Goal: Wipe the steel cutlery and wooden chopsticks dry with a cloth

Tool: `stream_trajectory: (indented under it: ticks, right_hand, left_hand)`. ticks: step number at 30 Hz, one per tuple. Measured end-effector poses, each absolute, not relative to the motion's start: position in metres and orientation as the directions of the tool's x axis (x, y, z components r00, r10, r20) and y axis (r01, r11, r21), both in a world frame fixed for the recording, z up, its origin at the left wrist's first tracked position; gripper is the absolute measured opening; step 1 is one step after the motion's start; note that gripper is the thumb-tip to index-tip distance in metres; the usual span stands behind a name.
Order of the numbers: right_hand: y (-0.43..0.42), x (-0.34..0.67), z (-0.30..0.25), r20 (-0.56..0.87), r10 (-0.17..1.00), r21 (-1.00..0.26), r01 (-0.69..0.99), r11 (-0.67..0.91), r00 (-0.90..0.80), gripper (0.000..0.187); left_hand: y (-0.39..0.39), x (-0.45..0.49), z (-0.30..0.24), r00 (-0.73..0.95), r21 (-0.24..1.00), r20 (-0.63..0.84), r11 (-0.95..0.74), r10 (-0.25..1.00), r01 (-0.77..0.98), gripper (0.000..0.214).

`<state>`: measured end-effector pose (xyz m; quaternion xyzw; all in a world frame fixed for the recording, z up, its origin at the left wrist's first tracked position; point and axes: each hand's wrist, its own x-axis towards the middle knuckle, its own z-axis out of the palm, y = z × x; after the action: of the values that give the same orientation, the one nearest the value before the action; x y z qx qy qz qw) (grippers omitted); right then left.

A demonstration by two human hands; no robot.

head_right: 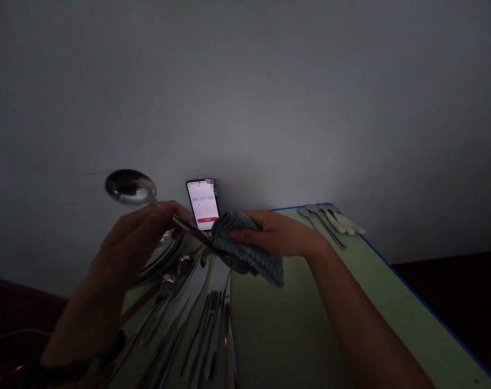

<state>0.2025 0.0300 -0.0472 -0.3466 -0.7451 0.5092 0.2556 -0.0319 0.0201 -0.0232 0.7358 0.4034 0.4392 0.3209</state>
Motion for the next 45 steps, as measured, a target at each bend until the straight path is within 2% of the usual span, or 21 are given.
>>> stream_trajectory:
  ticks: [2,5,8,10,14,18,24,27,32,37,42,45]
  right_hand:
    - [0.033,0.207,-0.05,0.021,0.82,-0.954,0.233,0.187,-0.573,0.035]
    - [0.039,0.208,-0.056,0.109,0.893,-0.984,0.082,0.16,-0.436,0.035]
    - [0.045,0.204,-0.062,0.172,0.943,-0.979,-0.155,0.131,-0.285,0.038]
    - [0.048,0.2,-0.064,0.133,0.966,-0.959,-0.275,0.068,-0.224,0.042]
    - [0.051,0.198,-0.064,0.039,0.981,-0.919,-0.393,-0.04,-0.189,0.046]
    - [0.051,0.199,-0.063,0.079,0.96,-0.905,-0.423,-0.044,-0.27,0.047]
    - [0.05,0.193,-0.066,0.072,0.923,-0.939,-0.338,-0.064,-0.377,0.056]
    - [0.045,0.186,-0.068,0.065,0.902,-0.964,-0.259,-0.053,-0.426,0.052]
    - [0.036,0.177,-0.067,0.124,0.86,-0.986,0.035,0.162,-0.496,0.034]
    - [0.035,0.18,-0.062,0.121,0.839,-0.86,0.366,0.355,-0.531,0.021]
    - [0.038,0.19,-0.06,0.158,0.87,-0.82,0.428,0.379,-0.467,0.019]
    - [0.04,0.194,-0.063,0.188,0.884,-0.838,0.399,0.372,-0.428,0.021]
  left_hand:
    - [0.023,-0.037,-0.024,0.244,0.852,0.379,-0.439,0.893,0.285,0.034]
    - [0.026,-0.047,-0.023,0.332,0.843,0.27,-0.389,0.904,0.372,0.038]
    - [0.025,-0.052,-0.023,0.497,0.732,0.091,-0.397,0.863,0.553,0.038]
    - [0.023,-0.051,-0.023,0.578,0.65,-0.001,-0.439,0.816,0.62,0.038]
    - [0.021,-0.044,-0.025,0.614,0.54,-0.094,-0.478,0.784,0.693,0.043]
    - [0.02,-0.039,-0.025,0.619,0.524,-0.108,-0.484,0.778,0.7,0.043]
    - [0.018,-0.036,-0.024,0.601,0.518,-0.153,-0.454,0.785,0.725,0.044]
    - [0.019,-0.032,-0.025,0.601,0.476,-0.119,-0.485,0.791,0.733,0.042]
    - [0.02,-0.028,-0.027,0.633,0.43,-0.07,-0.549,0.771,0.717,0.038]
    - [0.019,-0.031,-0.026,0.63,0.44,-0.106,-0.532,0.769,0.724,0.039]
    - [0.018,-0.038,-0.022,0.579,0.451,-0.155,-0.464,0.8,0.763,0.039]
    - [0.019,-0.042,-0.02,0.56,0.426,-0.106,-0.471,0.822,0.773,0.037]
